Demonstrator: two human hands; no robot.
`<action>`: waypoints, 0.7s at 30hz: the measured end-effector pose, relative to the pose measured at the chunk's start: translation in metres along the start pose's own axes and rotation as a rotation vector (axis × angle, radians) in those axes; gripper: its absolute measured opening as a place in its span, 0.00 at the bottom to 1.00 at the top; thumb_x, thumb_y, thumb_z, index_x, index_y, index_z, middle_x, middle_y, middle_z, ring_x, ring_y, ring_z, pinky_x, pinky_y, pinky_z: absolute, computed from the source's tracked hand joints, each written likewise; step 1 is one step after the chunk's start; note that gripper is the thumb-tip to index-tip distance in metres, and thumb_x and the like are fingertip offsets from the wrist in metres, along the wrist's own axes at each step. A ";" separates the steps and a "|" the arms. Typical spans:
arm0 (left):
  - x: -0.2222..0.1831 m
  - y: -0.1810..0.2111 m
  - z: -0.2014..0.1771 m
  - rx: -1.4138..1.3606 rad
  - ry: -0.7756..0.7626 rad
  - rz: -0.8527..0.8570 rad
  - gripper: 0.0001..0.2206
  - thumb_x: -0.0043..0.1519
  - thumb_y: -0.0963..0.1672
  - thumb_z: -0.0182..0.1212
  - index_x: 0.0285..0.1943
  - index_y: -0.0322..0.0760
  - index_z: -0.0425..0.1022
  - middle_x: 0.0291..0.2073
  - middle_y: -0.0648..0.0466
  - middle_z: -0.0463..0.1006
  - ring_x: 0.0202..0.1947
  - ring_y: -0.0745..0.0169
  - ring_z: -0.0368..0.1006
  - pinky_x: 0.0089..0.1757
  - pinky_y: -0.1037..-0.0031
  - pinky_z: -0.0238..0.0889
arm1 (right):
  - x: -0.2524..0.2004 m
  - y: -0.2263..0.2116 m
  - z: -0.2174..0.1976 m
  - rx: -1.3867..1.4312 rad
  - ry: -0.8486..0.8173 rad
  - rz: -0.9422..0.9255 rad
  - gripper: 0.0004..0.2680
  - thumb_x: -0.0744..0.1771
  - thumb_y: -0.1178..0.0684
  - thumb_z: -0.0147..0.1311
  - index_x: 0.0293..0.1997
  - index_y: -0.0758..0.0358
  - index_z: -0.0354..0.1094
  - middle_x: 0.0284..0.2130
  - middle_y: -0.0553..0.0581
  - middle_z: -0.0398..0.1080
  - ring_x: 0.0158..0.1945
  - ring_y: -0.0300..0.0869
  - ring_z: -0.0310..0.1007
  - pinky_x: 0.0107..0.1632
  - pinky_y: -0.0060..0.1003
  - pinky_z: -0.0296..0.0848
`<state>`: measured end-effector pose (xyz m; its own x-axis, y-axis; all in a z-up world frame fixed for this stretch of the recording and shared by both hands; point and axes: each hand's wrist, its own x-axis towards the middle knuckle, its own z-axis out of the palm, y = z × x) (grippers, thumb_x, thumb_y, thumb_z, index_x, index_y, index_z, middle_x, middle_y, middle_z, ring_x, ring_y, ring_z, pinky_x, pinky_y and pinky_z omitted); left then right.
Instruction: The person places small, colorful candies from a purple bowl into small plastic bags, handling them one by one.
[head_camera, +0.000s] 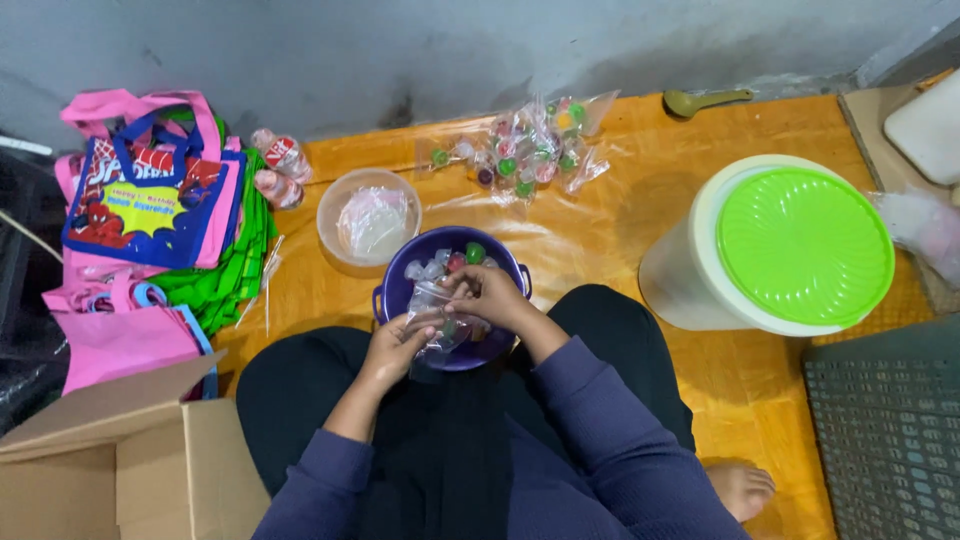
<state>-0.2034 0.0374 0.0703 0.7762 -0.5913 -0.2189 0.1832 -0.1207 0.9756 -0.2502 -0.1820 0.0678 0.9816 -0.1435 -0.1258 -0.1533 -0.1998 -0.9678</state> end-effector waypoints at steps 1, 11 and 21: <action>0.001 -0.004 -0.003 -0.003 0.005 -0.004 0.12 0.59 0.39 0.70 0.51 0.31 0.82 0.37 0.47 0.86 0.38 0.66 0.78 0.43 0.72 0.72 | 0.000 0.001 0.003 -0.001 -0.006 0.003 0.16 0.58 0.53 0.73 0.48 0.54 0.77 0.28 0.50 0.80 0.32 0.35 0.75 0.41 0.28 0.74; 0.024 -0.070 -0.030 0.122 0.172 0.011 0.13 0.55 0.42 0.76 0.28 0.39 0.72 0.15 0.56 0.77 0.17 0.76 0.68 0.24 0.86 0.57 | -0.002 -0.019 0.000 -0.012 0.007 0.032 0.06 0.64 0.52 0.66 0.42 0.54 0.79 0.29 0.53 0.80 0.36 0.38 0.79 0.42 0.34 0.75; 0.024 -0.046 -0.031 0.300 0.148 -0.107 0.08 0.53 0.42 0.78 0.36 0.40 0.81 0.26 0.52 0.83 0.29 0.70 0.78 0.31 0.78 0.72 | 0.010 0.013 -0.026 0.258 0.040 0.115 0.05 0.64 0.57 0.66 0.42 0.61 0.79 0.28 0.53 0.79 0.29 0.33 0.75 0.31 0.24 0.73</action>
<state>-0.1744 0.0530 0.0196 0.8455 -0.4429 -0.2983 0.0998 -0.4178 0.9030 -0.2453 -0.2114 0.0601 0.9535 -0.1897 -0.2344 -0.2243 0.0731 -0.9718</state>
